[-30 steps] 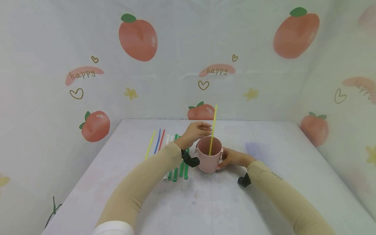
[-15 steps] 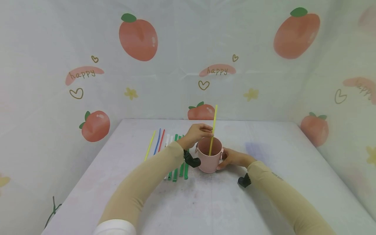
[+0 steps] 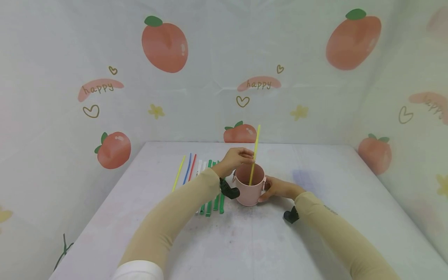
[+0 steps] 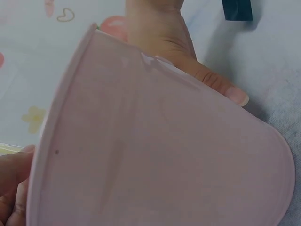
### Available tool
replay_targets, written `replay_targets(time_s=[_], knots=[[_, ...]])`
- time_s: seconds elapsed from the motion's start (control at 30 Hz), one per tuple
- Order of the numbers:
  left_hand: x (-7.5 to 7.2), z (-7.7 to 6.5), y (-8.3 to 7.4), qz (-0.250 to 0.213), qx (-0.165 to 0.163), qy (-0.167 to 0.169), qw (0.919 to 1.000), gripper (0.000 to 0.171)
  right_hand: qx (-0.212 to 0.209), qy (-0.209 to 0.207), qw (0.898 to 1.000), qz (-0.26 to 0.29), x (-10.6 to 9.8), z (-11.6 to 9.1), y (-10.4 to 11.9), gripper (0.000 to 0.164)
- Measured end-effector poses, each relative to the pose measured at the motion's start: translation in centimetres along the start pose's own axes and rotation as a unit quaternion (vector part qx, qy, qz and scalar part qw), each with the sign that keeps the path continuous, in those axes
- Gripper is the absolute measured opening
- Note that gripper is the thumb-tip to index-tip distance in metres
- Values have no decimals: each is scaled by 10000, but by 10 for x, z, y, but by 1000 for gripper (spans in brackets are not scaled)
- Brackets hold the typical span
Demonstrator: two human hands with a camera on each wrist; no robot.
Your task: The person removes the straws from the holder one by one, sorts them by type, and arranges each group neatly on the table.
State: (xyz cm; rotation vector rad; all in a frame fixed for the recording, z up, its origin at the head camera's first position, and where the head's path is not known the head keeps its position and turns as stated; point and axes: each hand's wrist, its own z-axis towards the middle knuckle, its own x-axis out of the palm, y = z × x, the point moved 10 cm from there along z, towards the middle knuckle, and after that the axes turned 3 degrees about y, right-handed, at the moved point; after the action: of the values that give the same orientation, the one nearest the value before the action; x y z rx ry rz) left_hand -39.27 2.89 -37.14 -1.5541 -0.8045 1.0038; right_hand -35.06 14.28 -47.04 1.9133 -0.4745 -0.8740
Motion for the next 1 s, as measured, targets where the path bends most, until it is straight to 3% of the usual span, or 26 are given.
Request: replay_targets(time_s=[0.27,0.43,0.8,1.0], knots=[[-8,0,3,25,-106,-51,9999,30,-37,-35,10000,-26,-1,2,-1,54],[-15,-2,1,-567,-72,-161,9982,32,70,-36,10000,-24,0,2,-1,59],[-38,-3,-22,-2156,260,-275,9758,31,43,-16,10000,21,0,2,0,55],[-58,-7,-41,-2437,427,-435,9679,37,-13,33,9999,128,1,2,0,57]])
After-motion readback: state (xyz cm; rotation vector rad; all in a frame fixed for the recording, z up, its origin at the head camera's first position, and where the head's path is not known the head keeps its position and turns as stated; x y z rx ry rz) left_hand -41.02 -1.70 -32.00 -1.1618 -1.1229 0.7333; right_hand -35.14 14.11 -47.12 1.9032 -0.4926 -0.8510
